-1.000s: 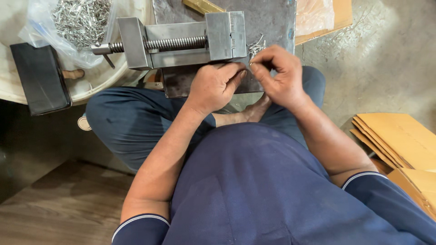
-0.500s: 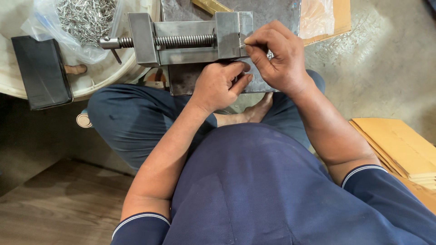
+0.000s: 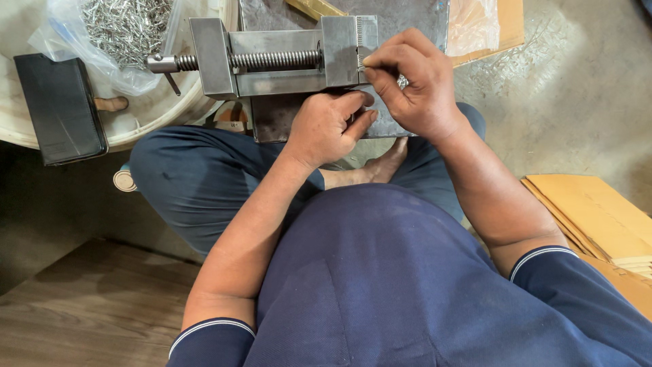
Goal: The person sits on the floor and uses a bench vise to bend small metal nails. They pick up nails from a plastic bag, insert them into the vise jaws, and tighten the screw to bend the nails before removing them.
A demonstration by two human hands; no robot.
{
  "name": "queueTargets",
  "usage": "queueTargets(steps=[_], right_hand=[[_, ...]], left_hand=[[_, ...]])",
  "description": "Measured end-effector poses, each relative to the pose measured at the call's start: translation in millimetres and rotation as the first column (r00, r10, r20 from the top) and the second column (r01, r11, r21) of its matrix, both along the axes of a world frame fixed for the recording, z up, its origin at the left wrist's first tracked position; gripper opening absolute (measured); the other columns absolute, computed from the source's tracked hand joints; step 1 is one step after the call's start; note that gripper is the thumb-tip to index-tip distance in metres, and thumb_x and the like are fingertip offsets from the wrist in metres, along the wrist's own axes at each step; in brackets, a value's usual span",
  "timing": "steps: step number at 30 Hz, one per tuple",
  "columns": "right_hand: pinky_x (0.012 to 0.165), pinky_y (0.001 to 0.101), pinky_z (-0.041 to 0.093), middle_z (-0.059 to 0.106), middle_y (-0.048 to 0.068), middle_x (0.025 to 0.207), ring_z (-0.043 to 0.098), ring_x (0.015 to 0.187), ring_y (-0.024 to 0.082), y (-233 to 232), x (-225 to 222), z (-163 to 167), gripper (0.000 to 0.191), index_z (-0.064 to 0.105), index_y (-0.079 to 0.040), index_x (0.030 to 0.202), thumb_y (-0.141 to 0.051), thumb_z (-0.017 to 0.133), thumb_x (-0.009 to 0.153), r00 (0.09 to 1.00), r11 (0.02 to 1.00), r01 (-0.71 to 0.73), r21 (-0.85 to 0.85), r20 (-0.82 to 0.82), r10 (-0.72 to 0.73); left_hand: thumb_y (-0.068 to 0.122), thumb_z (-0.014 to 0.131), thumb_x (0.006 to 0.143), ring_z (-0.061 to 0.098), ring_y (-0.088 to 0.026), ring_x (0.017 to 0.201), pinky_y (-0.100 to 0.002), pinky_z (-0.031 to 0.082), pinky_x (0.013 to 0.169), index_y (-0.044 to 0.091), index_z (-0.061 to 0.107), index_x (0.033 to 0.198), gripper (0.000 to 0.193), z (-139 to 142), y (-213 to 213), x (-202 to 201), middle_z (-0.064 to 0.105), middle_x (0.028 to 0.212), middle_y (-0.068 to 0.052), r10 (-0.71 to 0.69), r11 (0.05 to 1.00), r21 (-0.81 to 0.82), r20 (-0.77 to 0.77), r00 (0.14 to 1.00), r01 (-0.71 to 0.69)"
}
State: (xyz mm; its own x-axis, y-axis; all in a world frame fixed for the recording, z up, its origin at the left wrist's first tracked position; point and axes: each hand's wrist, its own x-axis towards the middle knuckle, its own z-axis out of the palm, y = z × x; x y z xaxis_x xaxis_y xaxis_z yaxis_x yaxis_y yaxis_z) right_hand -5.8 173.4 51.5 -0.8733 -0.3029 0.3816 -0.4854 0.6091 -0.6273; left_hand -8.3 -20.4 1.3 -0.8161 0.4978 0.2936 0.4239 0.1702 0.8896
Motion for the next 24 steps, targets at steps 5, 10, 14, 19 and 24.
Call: queueTargets(steps=[5, 10, 14, 19, 24], right_hand=[[0.074, 0.0289, 0.055, 0.067, 0.011, 0.108, 0.068, 0.087, 0.019, 9, 6, -3, 0.014, 0.071, -0.001, 0.115, 0.004, 0.077, 0.103, 0.999, 0.999, 0.032, -0.008, 0.009, -0.032], [0.075, 0.0284, 0.055, 0.068, 0.011, 0.102, 0.068, 0.086, 0.018, 46, 17, -28, 0.01, 0.071, 0.0, 0.114, 0.005, 0.074, 0.106, 0.979, 0.975, 0.203, -0.087, 0.042, -0.2], [0.075, 0.0305, 0.052, 0.068, 0.01, 0.099, 0.066, 0.084, 0.019, 81, 36, -52, 0.01, 0.073, -0.001, 0.114, -0.001, 0.074, 0.104, 0.939, 0.948, 0.318, -0.028, 0.149, -0.311], [0.073, 0.0344, 0.05, 0.066, 0.011, 0.094, 0.064, 0.082, 0.025, 93, 51, -60, 0.012, 0.074, -0.003, 0.112, -0.007, 0.076, 0.101, 0.938, 0.952, 0.301, 0.063, 0.162, -0.307], [0.071, 0.0372, 0.051, 0.066, 0.01, 0.092, 0.065, 0.081, 0.028, 86, 41, -53, 0.016, 0.076, -0.007, 0.112, -0.013, 0.081, 0.098, 0.952, 0.954, 0.25, 0.164, 0.14, -0.274]], left_hand=[[0.022, 0.075, 0.094, 0.071, -0.027, 0.064, -0.037, 0.053, 0.058, 0.007, 0.074, 0.101, 0.016, 1, 0, 0, 0.071, 0.073, -0.01, 0.005, 1.0, -0.026, 0.019, 1.0, -0.005], [0.02, 0.077, 0.094, 0.071, -0.03, 0.069, -0.037, 0.054, 0.061, 0.006, 0.074, 0.102, 0.016, -2, 1, 0, 0.071, 0.078, -0.012, 0.013, 1.0, -0.019, -0.048, 0.999, -0.014], [0.016, 0.076, 0.096, 0.071, -0.029, 0.073, -0.036, 0.054, 0.064, 0.005, 0.072, 0.104, 0.014, -6, 1, 3, 0.072, 0.087, -0.011, -0.012, 1.0, 0.015, -0.033, 0.999, 0.013], [0.012, 0.078, 0.094, 0.067, -0.025, 0.066, -0.034, 0.052, 0.062, 0.003, 0.07, 0.102, 0.014, -6, 3, 4, 0.071, 0.084, -0.01, -0.031, 0.999, -0.02, 0.012, 0.999, 0.032], [0.012, 0.078, 0.095, 0.069, -0.022, 0.069, -0.032, 0.053, 0.064, 0.003, 0.07, 0.103, 0.015, -5, 5, 4, 0.072, 0.086, -0.009, -0.031, 0.999, -0.024, 0.0, 1.0, 0.031]])
